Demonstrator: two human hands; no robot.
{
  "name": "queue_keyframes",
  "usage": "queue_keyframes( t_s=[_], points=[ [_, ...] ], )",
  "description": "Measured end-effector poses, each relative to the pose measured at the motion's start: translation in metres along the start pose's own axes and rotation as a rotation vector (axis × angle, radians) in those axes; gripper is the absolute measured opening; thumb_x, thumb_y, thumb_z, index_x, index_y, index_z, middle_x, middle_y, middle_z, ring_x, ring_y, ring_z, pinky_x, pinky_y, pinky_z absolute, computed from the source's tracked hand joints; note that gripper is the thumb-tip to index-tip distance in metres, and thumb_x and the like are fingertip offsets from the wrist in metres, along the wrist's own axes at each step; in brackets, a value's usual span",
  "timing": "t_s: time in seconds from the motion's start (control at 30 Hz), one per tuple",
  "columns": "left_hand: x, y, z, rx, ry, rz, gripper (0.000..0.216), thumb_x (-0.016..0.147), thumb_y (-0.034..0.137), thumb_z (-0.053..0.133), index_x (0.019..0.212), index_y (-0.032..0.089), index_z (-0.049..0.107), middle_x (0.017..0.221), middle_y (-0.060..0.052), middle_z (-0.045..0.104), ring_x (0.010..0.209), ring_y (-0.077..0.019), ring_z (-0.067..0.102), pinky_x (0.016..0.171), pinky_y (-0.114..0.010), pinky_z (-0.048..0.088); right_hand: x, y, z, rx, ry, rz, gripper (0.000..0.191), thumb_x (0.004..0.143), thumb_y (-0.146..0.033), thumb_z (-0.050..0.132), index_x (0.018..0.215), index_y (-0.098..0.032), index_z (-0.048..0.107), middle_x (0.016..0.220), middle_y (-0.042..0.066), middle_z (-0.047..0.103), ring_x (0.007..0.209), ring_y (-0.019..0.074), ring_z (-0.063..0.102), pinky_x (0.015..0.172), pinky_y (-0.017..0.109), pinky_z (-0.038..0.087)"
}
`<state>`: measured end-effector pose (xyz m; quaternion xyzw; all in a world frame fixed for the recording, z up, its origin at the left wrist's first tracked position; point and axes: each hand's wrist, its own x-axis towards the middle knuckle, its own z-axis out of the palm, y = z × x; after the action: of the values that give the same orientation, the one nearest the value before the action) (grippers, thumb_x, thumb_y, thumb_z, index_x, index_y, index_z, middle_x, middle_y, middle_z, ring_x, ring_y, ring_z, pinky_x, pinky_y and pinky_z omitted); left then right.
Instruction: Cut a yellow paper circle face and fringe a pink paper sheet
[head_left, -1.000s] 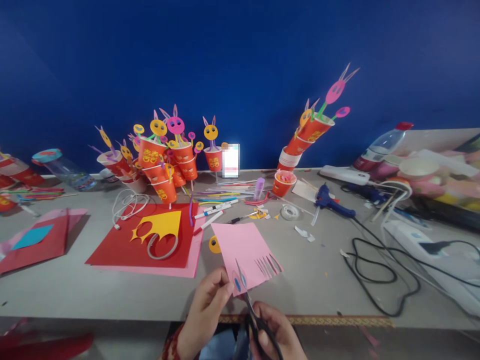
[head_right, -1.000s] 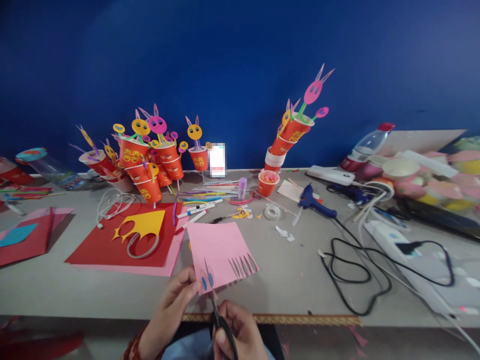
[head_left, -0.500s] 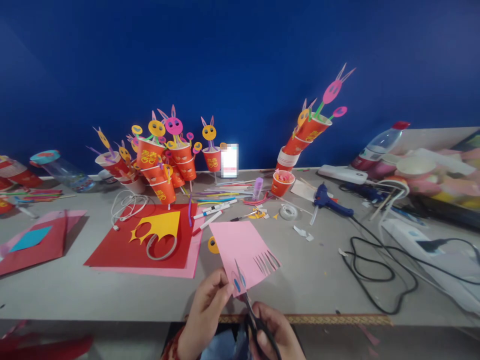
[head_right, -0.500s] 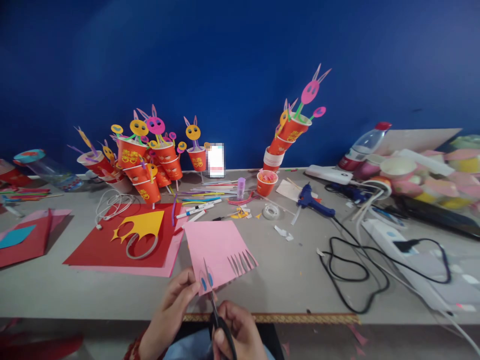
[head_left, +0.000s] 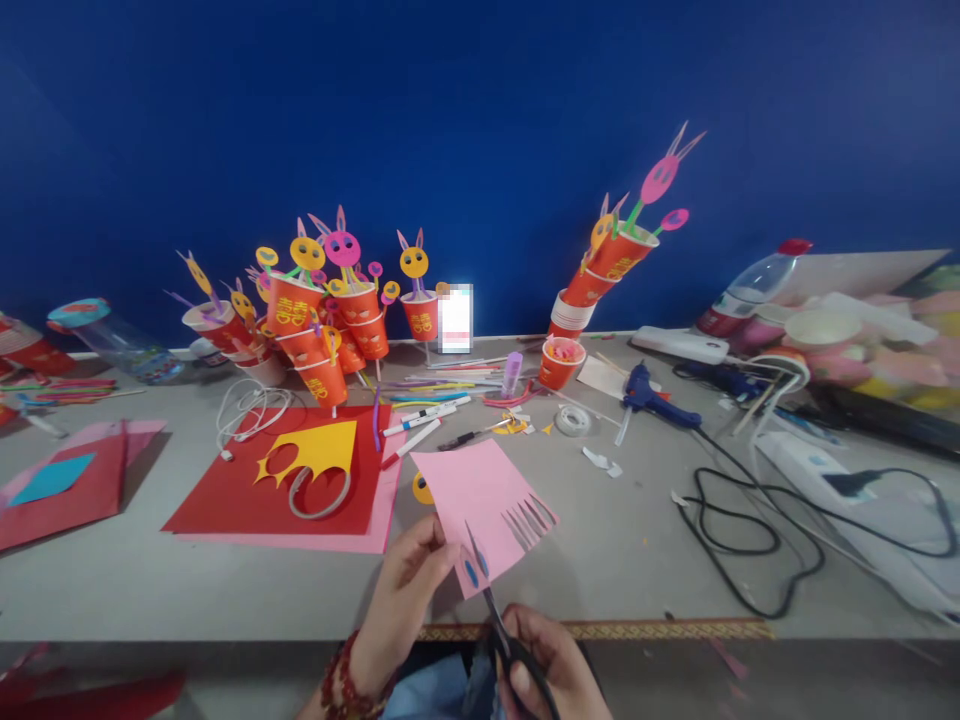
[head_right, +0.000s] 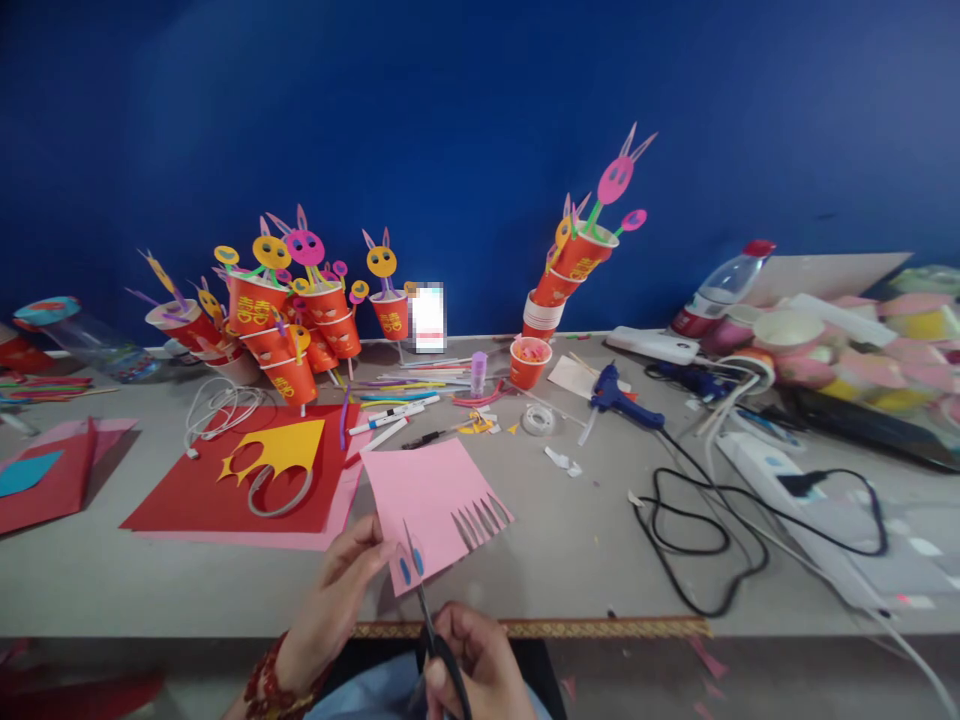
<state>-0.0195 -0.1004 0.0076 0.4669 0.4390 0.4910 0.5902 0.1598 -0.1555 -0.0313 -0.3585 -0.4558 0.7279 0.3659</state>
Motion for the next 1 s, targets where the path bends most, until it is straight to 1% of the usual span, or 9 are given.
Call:
queue_keyframes(
  t_s=[0.1,0.23,0.47,0.57,0.73,1.0],
  points=[
    [-0.002,0.002,0.004,0.019,0.014,0.004,0.023,0.089,0.039,0.064,0.087,0.017,0.068,0.082,-0.004,0.066,0.077,-0.0172,0.056,0.072,-0.025,0.045,-0.002,0.0,0.001,0.013,0.014,-0.005,0.064,0.071,-0.081,0.061,0.074,-0.019,0.048,0.051,-0.004,0.051,0.041,0.0057,0.037,0.044,0.017,0.029],
    [-0.005,0.002,0.007,0.045,0.031,0.001,0.028,0.089,0.043,0.063,0.085,0.016,0.068,0.08,-0.004,0.064,0.073,-0.0167,0.054,0.068,-0.025,0.044,-0.002,0.005,0.003,0.072,0.043,-0.019,0.064,0.07,-0.082,0.061,0.073,-0.018,0.05,0.047,-0.005,0.05,0.039,0.0055,0.035,0.042,0.017,0.025],
    [-0.006,0.003,0.009,0.03,0.033,-0.006,0.026,0.089,0.042,0.062,0.083,0.016,0.066,0.078,-0.003,0.063,0.072,-0.0159,0.053,0.067,-0.024,0.044,-0.001,0.01,0.005,0.162,0.056,0.009,0.064,0.067,-0.079,0.067,0.074,-0.018,0.051,0.046,-0.005,0.051,0.036,0.0037,0.031,0.039,0.017,0.022],
    [-0.007,0.003,0.009,0.025,0.028,-0.009,0.026,0.09,0.041,0.062,0.081,0.017,0.064,0.076,-0.002,0.061,0.07,-0.0151,0.052,0.066,-0.024,0.044,-0.001,0.01,0.005,0.155,0.073,-0.009,0.063,0.068,-0.079,0.066,0.073,-0.018,0.051,0.044,-0.005,0.05,0.036,0.004,0.031,0.039,0.017,0.022],
    [-0.009,0.0,0.009,0.023,0.016,-0.012,0.025,0.091,0.04,0.06,0.083,0.017,0.064,0.078,-0.002,0.062,0.071,-0.0154,0.053,0.068,-0.024,0.044,-0.001,0.01,0.004,0.129,0.063,-0.021,0.064,0.067,-0.08,0.066,0.072,-0.018,0.051,0.043,-0.006,0.048,0.035,0.0039,0.031,0.039,0.017,0.021],
    [-0.009,-0.004,0.007,0.009,0.005,-0.021,0.023,0.093,0.038,0.059,0.086,0.017,0.064,0.081,-0.002,0.063,0.074,-0.0152,0.053,0.07,-0.024,0.044,-0.001,0.008,0.002,0.108,0.054,-0.037,0.062,0.069,-0.079,0.065,0.071,-0.019,0.047,0.046,-0.006,0.047,0.037,0.0042,0.033,0.041,0.017,0.024]
  ],
)
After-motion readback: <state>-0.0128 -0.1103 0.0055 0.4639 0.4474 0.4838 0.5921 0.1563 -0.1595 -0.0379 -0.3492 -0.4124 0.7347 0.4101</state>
